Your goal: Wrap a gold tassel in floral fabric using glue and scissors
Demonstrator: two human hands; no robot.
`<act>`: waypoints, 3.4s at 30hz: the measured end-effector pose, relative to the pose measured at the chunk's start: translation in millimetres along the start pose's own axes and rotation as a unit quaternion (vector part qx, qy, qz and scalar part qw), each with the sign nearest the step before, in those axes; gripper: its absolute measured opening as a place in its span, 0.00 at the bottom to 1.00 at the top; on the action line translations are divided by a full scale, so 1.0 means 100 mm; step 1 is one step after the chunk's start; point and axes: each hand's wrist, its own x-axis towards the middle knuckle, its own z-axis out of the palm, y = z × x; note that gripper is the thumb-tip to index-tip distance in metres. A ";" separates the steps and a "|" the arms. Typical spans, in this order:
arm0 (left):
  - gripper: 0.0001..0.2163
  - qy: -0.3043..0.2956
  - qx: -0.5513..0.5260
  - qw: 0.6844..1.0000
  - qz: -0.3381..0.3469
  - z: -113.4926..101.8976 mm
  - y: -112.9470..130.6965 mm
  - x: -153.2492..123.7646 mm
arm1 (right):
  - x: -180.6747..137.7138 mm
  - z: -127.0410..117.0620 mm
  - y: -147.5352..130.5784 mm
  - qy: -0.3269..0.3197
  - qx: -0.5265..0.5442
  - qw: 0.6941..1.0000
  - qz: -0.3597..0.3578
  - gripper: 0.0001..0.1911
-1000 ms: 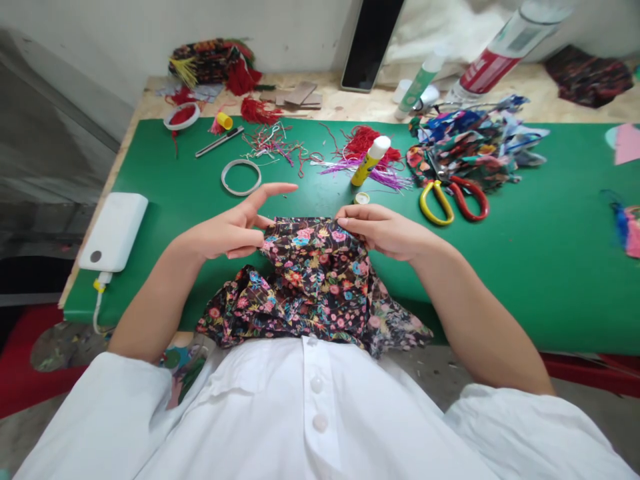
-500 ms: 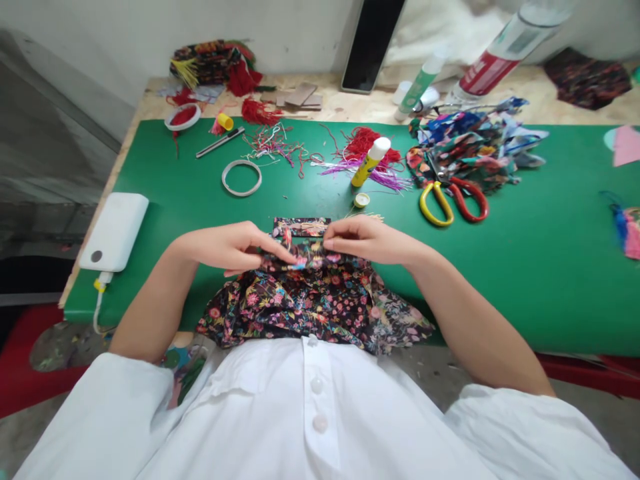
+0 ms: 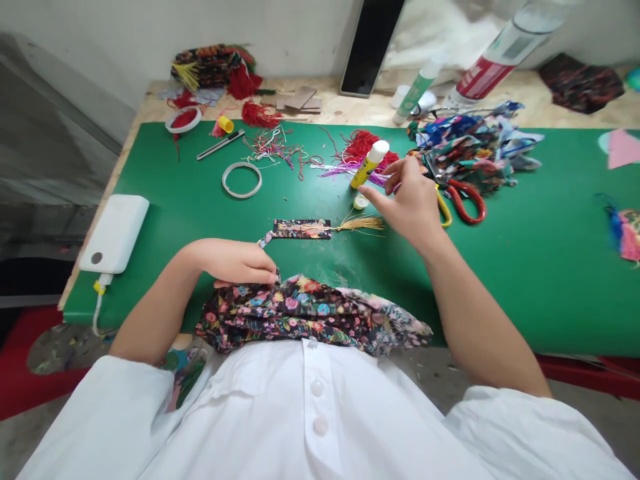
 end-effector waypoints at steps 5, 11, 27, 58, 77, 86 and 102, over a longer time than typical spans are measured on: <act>0.10 0.010 0.072 0.997 -0.008 0.05 0.01 0.04 | 0.17 0.16 0.18 0.047 -0.057 0.997 -0.019 0.29; 0.10 0.066 0.075 0.992 -0.072 0.03 -0.01 0.02 | 0.33 0.21 0.15 0.019 -0.089 0.995 -0.050 0.21; 0.19 0.264 0.172 0.924 -0.217 -0.12 -0.19 -0.13 | 0.33 0.28 0.19 0.043 -0.100 0.992 -0.061 0.12; 0.14 0.472 0.167 0.865 0.037 0.05 -0.39 0.57 | 0.00 -0.04 -0.30 -0.251 0.418 0.862 0.137 0.26; 0.13 0.473 0.124 0.870 0.067 0.00 -0.46 0.58 | 0.02 -0.15 -0.20 -0.067 0.395 0.914 0.061 0.17; 0.15 0.495 0.120 0.860 0.044 -0.01 -0.46 0.59 | -0.09 0.28 -0.45 -0.047 0.575 0.816 -0.040 0.17; 0.14 0.516 0.092 0.852 0.005 -0.08 -0.47 0.64 | 0.00 0.63 -0.46 -0.119 0.577 0.807 -0.025 0.23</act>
